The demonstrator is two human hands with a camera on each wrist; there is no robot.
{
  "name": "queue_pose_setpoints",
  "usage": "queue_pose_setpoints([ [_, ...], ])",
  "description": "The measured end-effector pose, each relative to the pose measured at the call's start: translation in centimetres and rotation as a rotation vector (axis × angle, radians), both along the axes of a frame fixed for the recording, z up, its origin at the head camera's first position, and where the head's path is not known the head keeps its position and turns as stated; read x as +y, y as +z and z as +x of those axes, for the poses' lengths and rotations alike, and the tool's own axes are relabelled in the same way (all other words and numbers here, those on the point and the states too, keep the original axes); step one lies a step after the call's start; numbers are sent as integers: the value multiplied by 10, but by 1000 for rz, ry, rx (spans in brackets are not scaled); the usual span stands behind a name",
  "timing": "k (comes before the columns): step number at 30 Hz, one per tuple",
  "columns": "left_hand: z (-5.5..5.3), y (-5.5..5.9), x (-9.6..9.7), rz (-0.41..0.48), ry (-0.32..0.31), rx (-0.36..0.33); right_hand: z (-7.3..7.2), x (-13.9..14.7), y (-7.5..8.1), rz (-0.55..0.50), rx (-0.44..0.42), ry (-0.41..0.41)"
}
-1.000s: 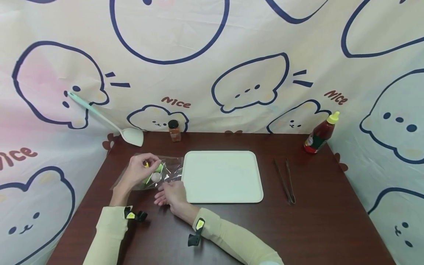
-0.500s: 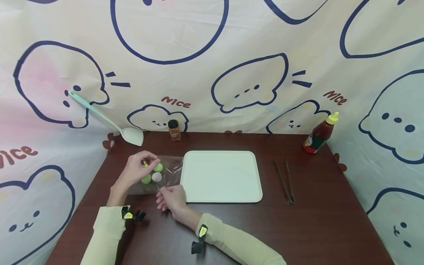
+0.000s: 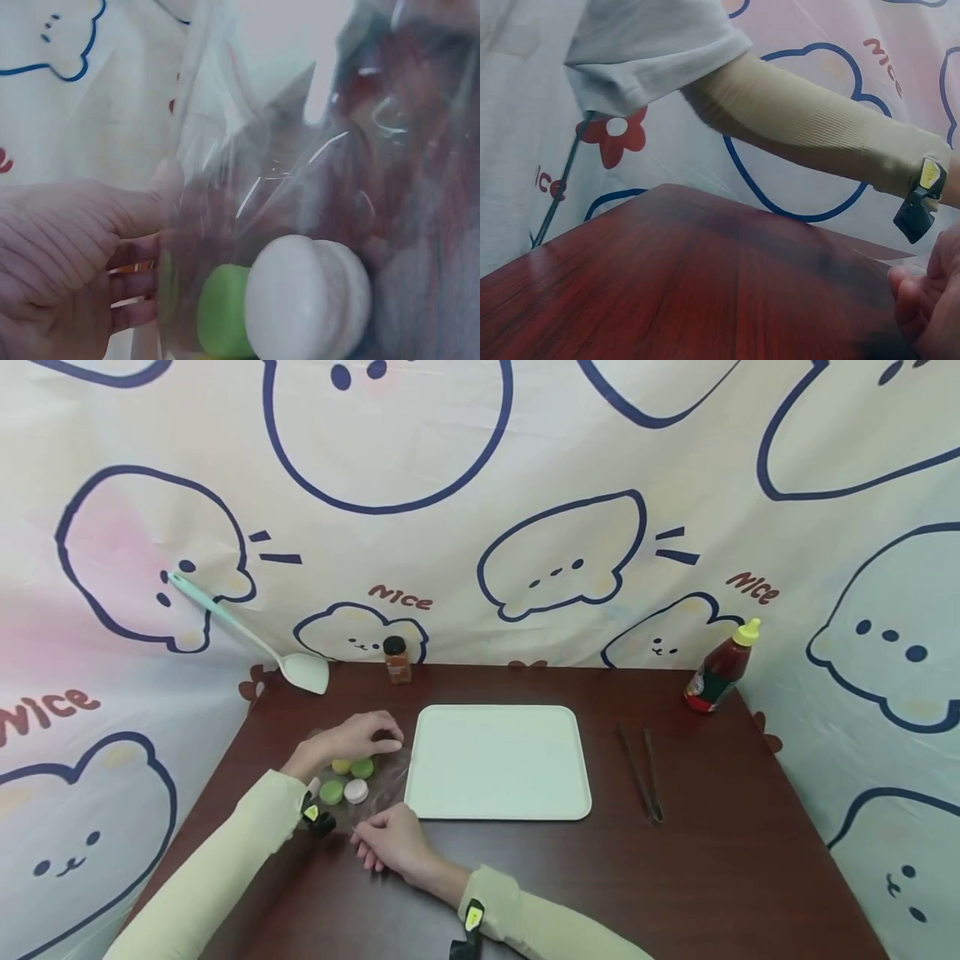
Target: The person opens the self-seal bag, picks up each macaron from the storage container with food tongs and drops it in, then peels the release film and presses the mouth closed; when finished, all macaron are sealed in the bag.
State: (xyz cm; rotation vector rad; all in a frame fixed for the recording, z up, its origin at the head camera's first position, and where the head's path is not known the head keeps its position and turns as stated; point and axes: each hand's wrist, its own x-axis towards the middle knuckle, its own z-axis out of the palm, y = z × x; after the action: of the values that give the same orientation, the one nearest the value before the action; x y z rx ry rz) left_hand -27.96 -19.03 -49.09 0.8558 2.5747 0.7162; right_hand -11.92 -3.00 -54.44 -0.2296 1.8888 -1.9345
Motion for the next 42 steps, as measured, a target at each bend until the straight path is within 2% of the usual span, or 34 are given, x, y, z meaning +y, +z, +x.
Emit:
queue_pose_setpoints([
  [5,10,-1,5,46,-56,-118,11,8,-1,15,52,49],
  [8,21,1,5,85,-48,-197,16,19,0,32,73,88],
  [10,30,1,2,118,-32,-226,19,29,1,47,93,114],
  [16,56,-7,-9,242,-6,-209,27,66,8,136,165,149],
  [23,86,-23,-7,451,66,-229,34,122,20,302,213,100],
  [28,104,-31,10,607,149,-278,31,163,16,332,221,-4],
  [31,114,-36,26,695,199,-306,27,186,13,313,213,-114],
  [35,125,-40,50,794,233,-326,20,210,15,280,214,-282],
  [39,134,-42,73,854,261,-326,14,227,18,284,308,-422],
  [42,140,-42,86,898,292,-315,11,234,18,307,401,-484],
])
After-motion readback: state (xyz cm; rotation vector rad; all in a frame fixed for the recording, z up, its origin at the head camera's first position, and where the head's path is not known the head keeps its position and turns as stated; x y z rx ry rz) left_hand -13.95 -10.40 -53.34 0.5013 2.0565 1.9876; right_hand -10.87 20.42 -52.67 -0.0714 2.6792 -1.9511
